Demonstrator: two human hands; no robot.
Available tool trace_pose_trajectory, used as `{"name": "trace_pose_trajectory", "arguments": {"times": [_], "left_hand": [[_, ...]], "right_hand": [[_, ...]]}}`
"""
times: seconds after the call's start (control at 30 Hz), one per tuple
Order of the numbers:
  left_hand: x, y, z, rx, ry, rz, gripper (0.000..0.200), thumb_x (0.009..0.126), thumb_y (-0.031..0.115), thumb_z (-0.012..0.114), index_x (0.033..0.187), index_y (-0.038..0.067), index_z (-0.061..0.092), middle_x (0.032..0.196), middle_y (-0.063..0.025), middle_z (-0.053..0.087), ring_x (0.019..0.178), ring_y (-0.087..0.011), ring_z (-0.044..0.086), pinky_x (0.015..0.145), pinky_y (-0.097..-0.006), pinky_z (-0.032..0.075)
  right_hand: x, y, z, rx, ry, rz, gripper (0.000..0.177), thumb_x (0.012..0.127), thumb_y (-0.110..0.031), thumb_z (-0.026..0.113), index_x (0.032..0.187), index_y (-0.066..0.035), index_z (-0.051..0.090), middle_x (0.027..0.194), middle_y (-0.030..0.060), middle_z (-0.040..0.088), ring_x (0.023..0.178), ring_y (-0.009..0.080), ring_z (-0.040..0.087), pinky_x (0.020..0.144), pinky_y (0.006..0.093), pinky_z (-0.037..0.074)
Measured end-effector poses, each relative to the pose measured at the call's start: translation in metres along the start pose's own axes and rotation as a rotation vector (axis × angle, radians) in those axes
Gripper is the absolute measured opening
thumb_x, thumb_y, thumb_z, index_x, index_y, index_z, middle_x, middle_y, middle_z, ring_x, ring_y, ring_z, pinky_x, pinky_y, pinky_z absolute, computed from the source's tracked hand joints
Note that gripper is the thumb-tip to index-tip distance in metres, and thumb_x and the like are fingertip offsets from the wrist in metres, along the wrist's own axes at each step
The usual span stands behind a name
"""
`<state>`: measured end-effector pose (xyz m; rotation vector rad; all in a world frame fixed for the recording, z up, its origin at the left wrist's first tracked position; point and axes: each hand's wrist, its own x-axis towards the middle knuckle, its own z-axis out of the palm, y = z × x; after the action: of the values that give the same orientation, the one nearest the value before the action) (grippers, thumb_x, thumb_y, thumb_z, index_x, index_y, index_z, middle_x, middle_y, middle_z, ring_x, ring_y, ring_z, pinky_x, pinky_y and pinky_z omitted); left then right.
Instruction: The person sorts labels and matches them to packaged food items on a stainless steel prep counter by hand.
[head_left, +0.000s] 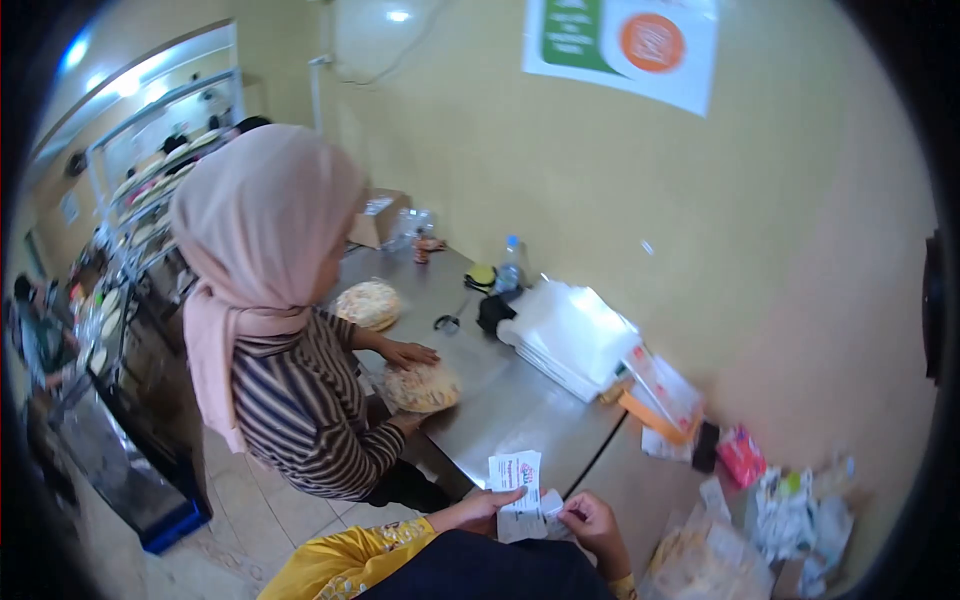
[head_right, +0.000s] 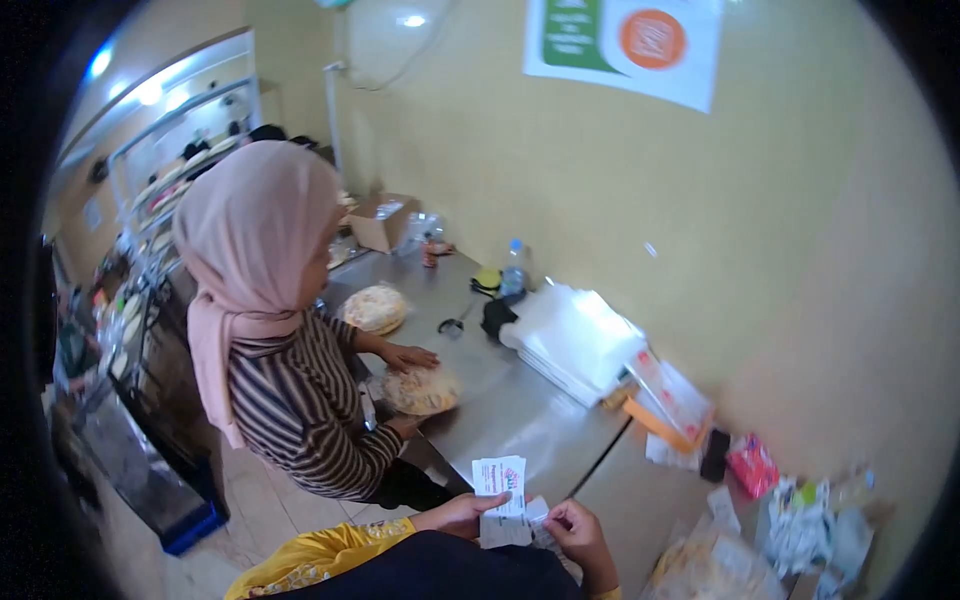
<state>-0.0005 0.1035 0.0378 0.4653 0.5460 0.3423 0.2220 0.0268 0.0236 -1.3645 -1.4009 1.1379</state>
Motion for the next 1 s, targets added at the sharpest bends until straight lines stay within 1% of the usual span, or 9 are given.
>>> {"name": "trace_pose_trajectory", "arguments": {"times": [0.23, 0.4, 0.47, 0.5, 0.57, 0.67, 0.77, 0.87, 1.0], "left_hand": [[-0.045, 0.036, -0.045, -0.076, -0.106, 0.157, 0.043, 0.090, 0.029, 0.049, 0.126, 0.004, 0.045, 0.122, -0.0084, 0.052, 0.114, -0.0222, 0.049, 0.098, -0.0383, 0.035], [-0.070, 0.052, -0.073, -0.120, 0.049, 0.205, 0.041, 0.090, 0.028, 0.050, 0.123, 0.004, 0.048, 0.119, -0.0086, 0.055, 0.110, -0.0217, 0.052, 0.096, -0.0367, 0.038], [-0.084, 0.061, -0.070, -0.131, 0.131, 0.216, 0.038, 0.091, 0.027, 0.049, 0.121, 0.002, 0.050, 0.117, -0.0082, 0.057, 0.108, -0.0207, 0.054, 0.094, -0.0347, 0.040], [-0.084, 0.061, -0.080, -0.156, 0.034, 0.232, 0.038, 0.091, 0.026, 0.049, 0.121, 0.002, 0.049, 0.117, -0.0089, 0.056, 0.108, -0.0216, 0.054, 0.094, -0.0354, 0.040], [-0.093, 0.066, -0.080, -0.143, 0.043, 0.292, 0.038, 0.091, 0.026, 0.049, 0.121, 0.002, 0.049, 0.117, -0.0094, 0.056, 0.109, -0.0221, 0.054, 0.095, -0.0362, 0.040], [-0.099, 0.069, -0.081, -0.211, 0.059, 0.303, 0.038, 0.091, 0.025, 0.048, 0.121, 0.001, 0.047, 0.117, -0.0101, 0.056, 0.110, -0.0236, 0.053, 0.096, -0.0380, 0.039], [-0.098, 0.067, -0.088, -0.232, 0.060, 0.326, 0.038, 0.091, 0.021, 0.047, 0.124, 0.002, 0.043, 0.124, -0.0128, 0.051, 0.116, -0.0261, 0.048, 0.101, -0.0405, 0.035], [-0.106, 0.067, -0.075, -0.232, 0.041, 0.361, 0.040, 0.091, 0.021, 0.047, 0.125, 0.001, 0.042, 0.125, -0.0132, 0.050, 0.117, -0.0261, 0.047, 0.102, -0.0402, 0.034], [-0.103, 0.054, -0.070, -0.262, 0.005, 0.419, 0.043, 0.090, 0.022, 0.049, 0.125, -0.001, 0.041, 0.125, -0.0138, 0.050, 0.117, -0.0266, 0.047, 0.101, -0.0412, 0.034]], "right_hand": [[0.073, -0.011, 0.068, 0.186, -0.129, 0.033, 0.013, 0.080, 0.002, 0.061, 0.091, 0.001, 0.053, 0.081, 0.0049, 0.059, 0.075, 0.0087, 0.057, 0.068, 0.0215, 0.046], [0.103, -0.031, 0.107, 0.086, -0.188, 0.002, 0.017, 0.080, 0.003, 0.060, 0.095, 0.002, 0.053, 0.082, 0.0067, 0.060, 0.077, 0.0103, 0.058, 0.071, 0.0233, 0.047], [0.115, -0.025, 0.117, 0.053, -0.212, -0.012, 0.030, 0.080, 0.002, 0.061, 0.107, 0.002, 0.050, 0.088, 0.0091, 0.060, 0.079, 0.0112, 0.058, 0.072, 0.0247, 0.047], [0.116, -0.022, 0.119, 0.035, -0.219, -0.012, 0.036, 0.079, 0.002, 0.062, 0.113, 0.002, 0.048, 0.090, 0.0103, 0.061, 0.081, 0.0116, 0.058, 0.073, 0.0254, 0.047], [0.112, -0.074, 0.126, -0.135, -0.092, -0.114, 0.060, 0.078, -0.001, 0.064, 0.131, -0.001, 0.035, 0.101, 0.0148, 0.059, 0.087, 0.0141, 0.058, 0.076, 0.0275, 0.046], [0.125, -0.123, 0.131, -0.114, 0.056, -0.504, 0.072, 0.078, -0.008, 0.066, 0.138, -0.005, 0.026, 0.106, 0.0210, 0.057, 0.093, 0.0260, 0.058, 0.074, 0.0346, 0.049], [0.135, -0.151, 0.130, -0.019, 0.063, -0.710, 0.060, 0.076, -0.008, 0.067, 0.129, -0.002, 0.040, 0.105, 0.0193, 0.059, 0.092, 0.0241, 0.060, 0.076, 0.0327, 0.049], [0.130, -0.145, 0.118, -0.264, -0.084, -0.629, 0.043, 0.076, -0.009, 0.067, 0.116, 0.001, 0.053, 0.097, 0.0166, 0.062, 0.086, 0.0213, 0.062, 0.075, 0.0306, 0.049], [0.115, -0.112, 0.125, -0.289, -0.063, -0.397, 0.027, 0.078, -0.009, 0.066, 0.102, 0.001, 0.060, 0.087, 0.0126, 0.064, 0.076, 0.0179, 0.063, 0.069, 0.0272, 0.049]]}}
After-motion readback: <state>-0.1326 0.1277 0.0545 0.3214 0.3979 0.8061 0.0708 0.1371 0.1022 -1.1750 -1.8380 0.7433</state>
